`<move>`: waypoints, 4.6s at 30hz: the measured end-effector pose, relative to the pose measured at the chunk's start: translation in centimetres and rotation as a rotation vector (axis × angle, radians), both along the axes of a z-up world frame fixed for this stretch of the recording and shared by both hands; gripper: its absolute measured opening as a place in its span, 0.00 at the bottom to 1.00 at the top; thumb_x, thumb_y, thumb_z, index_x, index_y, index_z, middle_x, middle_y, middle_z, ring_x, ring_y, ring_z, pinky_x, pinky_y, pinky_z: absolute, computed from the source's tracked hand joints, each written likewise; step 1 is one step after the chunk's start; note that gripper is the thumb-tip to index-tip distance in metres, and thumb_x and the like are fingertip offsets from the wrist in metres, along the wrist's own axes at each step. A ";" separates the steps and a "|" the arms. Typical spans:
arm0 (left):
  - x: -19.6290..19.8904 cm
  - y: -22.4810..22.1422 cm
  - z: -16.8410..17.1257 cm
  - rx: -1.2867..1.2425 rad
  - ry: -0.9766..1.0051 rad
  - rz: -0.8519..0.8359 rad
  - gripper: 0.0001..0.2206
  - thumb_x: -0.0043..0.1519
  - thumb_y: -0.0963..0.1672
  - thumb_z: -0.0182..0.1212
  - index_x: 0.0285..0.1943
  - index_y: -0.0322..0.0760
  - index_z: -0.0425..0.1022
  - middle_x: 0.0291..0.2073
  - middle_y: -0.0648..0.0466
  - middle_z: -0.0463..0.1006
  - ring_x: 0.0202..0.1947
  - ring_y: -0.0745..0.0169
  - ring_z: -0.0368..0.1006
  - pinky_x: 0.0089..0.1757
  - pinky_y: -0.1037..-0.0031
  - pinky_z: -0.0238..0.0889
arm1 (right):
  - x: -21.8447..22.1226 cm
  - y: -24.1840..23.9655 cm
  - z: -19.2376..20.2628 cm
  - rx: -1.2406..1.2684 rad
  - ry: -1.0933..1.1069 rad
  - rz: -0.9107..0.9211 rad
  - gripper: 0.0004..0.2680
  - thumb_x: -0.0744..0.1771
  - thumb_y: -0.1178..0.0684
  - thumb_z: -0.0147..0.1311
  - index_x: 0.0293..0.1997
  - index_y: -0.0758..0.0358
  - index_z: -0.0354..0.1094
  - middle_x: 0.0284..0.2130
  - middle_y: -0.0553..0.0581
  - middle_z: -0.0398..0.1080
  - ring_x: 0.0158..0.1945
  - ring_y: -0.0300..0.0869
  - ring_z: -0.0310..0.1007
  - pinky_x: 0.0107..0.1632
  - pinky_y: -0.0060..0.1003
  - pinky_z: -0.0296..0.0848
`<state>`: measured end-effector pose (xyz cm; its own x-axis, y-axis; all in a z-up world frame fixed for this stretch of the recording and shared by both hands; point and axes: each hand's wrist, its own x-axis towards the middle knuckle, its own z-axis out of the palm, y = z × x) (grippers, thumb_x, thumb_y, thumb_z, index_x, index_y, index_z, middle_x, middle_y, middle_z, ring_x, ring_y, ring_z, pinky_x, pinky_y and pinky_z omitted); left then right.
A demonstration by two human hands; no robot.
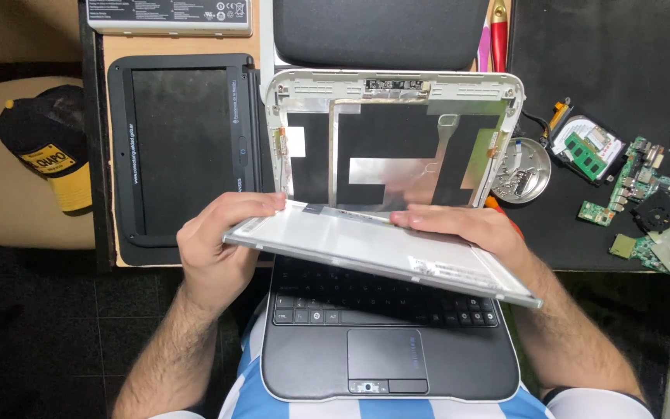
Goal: Disassembling a laptop to remove the keyboard, trackpad assembly, and screen components using a screwdriver and manual prying.
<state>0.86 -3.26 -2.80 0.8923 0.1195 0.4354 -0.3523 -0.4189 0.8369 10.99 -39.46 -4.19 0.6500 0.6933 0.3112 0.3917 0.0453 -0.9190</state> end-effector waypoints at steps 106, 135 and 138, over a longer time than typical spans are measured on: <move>0.3 -0.1 -3.9 -0.079 0.529 0.012 0.35 0.70 0.29 0.61 0.91 0.32 0.72 0.57 0.29 0.85 0.47 0.42 0.90 0.49 0.48 0.89 | 0.5 -5.6 -1.1 -0.428 0.456 -0.544 0.27 0.73 0.69 0.64 0.84 0.64 0.56 0.45 0.73 0.87 0.42 0.48 0.88 0.50 0.48 0.91; 0.7 -2.3 3.7 0.552 1.265 -0.140 0.41 0.75 0.44 0.55 1.02 0.50 0.45 0.50 0.48 0.92 0.47 0.36 0.93 0.54 0.44 0.81 | -2.8 -3.5 1.1 -1.032 0.394 -0.331 0.27 0.72 0.53 0.68 0.82 0.58 0.59 0.32 0.46 0.78 0.34 0.38 0.84 0.44 0.42 0.83; 0.7 -2.3 3.3 0.638 1.221 -0.142 0.42 0.72 0.42 0.53 1.01 0.48 0.46 0.50 0.41 0.93 0.42 0.25 0.90 0.50 0.39 0.79 | -3.0 -4.5 -0.4 -0.943 0.265 -0.258 0.15 0.71 0.53 0.68 0.64 0.62 0.68 0.25 0.44 0.78 0.38 0.36 0.90 0.72 0.40 0.84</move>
<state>1.57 -5.60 0.49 0.7316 0.0739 -0.6777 0.3859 -0.8643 0.3225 8.01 -43.99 -4.59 0.7835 0.4104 -0.4666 0.0651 -0.8009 -0.5952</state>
